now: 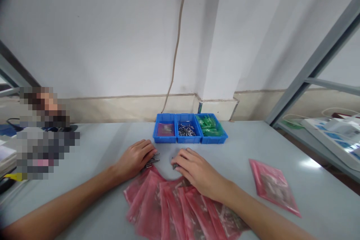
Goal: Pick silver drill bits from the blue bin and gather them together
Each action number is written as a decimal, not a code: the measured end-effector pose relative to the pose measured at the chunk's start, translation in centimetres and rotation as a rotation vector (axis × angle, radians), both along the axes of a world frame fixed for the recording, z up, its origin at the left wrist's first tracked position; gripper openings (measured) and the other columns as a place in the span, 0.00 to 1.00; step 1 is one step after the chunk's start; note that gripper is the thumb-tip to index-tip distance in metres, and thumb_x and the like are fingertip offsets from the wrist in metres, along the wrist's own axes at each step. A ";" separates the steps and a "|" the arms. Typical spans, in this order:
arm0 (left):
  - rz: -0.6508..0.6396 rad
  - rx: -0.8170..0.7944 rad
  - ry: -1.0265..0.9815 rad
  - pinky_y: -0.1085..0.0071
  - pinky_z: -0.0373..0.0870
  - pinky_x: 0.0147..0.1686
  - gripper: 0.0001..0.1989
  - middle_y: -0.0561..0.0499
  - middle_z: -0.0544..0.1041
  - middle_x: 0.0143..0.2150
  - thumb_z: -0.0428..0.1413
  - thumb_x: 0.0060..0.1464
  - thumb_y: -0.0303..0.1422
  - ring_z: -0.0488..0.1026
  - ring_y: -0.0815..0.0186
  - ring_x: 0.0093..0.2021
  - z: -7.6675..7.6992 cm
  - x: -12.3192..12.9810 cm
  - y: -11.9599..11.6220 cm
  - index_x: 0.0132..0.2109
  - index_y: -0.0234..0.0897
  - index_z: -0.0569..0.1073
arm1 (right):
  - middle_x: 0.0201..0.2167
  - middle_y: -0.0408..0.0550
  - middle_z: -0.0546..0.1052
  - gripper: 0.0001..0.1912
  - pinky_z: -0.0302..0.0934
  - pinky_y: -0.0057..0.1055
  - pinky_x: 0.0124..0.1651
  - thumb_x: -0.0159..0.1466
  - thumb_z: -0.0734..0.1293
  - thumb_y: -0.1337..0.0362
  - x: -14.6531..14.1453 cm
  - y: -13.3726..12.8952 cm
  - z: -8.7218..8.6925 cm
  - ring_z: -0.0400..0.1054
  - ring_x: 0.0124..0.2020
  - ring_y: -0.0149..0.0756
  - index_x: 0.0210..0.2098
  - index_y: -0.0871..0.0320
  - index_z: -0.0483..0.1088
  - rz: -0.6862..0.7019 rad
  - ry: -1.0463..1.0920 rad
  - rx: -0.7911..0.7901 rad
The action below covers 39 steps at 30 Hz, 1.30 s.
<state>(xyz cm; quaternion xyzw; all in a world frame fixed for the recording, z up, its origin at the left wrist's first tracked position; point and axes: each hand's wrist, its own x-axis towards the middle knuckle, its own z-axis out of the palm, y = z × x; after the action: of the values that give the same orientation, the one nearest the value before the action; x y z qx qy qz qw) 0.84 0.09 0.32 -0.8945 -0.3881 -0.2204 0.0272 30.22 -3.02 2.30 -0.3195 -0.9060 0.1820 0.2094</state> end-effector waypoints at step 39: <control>-0.126 -0.056 -0.032 0.62 0.73 0.46 0.15 0.46 0.78 0.43 0.50 0.76 0.39 0.75 0.60 0.43 0.4 -0.1 0.0 0.45 0.39 0.78 | 0.38 0.46 0.73 0.05 0.66 0.38 0.42 0.78 0.57 0.63 0.3 0.4 -0.7 0.70 0.37 0.41 0.46 0.52 0.63 -0.335 0.218 -0.008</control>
<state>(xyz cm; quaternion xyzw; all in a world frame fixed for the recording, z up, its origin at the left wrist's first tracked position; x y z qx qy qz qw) 0.74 0.05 0.76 -0.9139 -0.3375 -0.2249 -0.0181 30.57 -2.65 1.57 -0.4452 -0.8114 0.1816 0.3324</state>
